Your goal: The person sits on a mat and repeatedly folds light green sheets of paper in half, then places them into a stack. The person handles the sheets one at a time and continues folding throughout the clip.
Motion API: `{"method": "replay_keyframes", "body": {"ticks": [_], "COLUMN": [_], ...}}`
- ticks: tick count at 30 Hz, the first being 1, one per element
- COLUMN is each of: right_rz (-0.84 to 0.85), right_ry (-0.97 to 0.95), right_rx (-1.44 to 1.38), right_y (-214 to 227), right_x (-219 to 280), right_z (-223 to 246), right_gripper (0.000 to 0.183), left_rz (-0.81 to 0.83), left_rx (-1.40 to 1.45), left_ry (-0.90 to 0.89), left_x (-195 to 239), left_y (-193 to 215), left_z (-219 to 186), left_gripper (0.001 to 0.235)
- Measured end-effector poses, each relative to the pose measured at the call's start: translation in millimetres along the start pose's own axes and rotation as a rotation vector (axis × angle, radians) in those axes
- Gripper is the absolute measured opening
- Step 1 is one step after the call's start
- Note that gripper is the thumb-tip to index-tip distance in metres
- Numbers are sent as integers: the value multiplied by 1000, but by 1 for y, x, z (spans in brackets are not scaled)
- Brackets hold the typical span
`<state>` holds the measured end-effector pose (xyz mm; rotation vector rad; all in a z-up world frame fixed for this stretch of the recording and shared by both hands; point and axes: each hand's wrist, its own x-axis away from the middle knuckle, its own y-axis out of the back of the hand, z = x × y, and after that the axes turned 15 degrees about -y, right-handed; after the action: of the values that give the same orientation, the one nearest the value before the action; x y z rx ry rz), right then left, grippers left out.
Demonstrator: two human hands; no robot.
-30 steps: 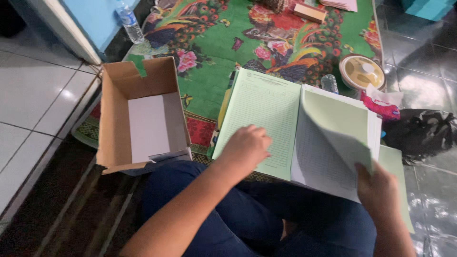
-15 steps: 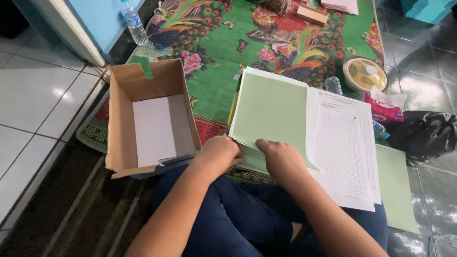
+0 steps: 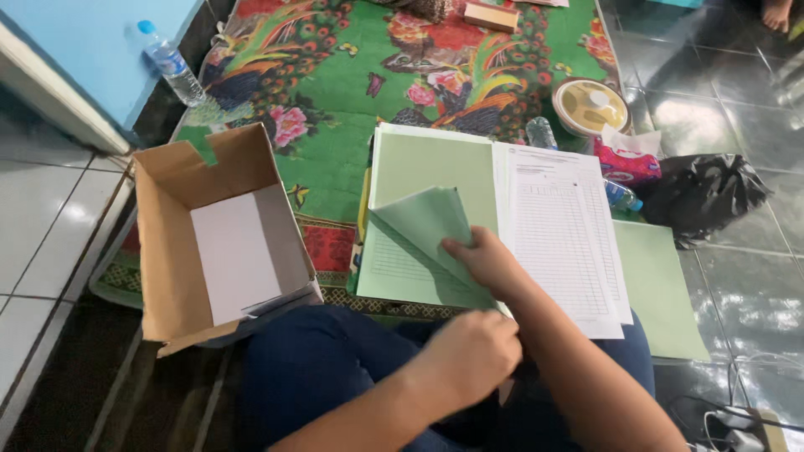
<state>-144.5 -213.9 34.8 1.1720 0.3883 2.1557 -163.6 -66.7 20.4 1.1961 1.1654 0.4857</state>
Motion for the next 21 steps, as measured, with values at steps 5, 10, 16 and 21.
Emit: {"method": "replay_keyframes", "body": {"ticks": [5,10,16,21], "right_rz": [382,433,-429,-1262], "right_ry": [-141,-51,441,910], "right_rx": [-447,-720,-625,-53], "right_y": [30,79,154,243], "right_x": [-47,-51,16,-4], "right_z": [-12,-1,13,-33], "right_gripper": [37,31,12,44], "left_rz": [183,359,-189,-285], "left_rx": [-306,-483,-400,-466], "left_ry": [109,175,252,210], "left_x": [-40,-47,-41,-45], "left_y": [-63,-86,-103,-101], "left_z": [-18,-19,-14,-18], "left_gripper": [26,35,30,18]}}
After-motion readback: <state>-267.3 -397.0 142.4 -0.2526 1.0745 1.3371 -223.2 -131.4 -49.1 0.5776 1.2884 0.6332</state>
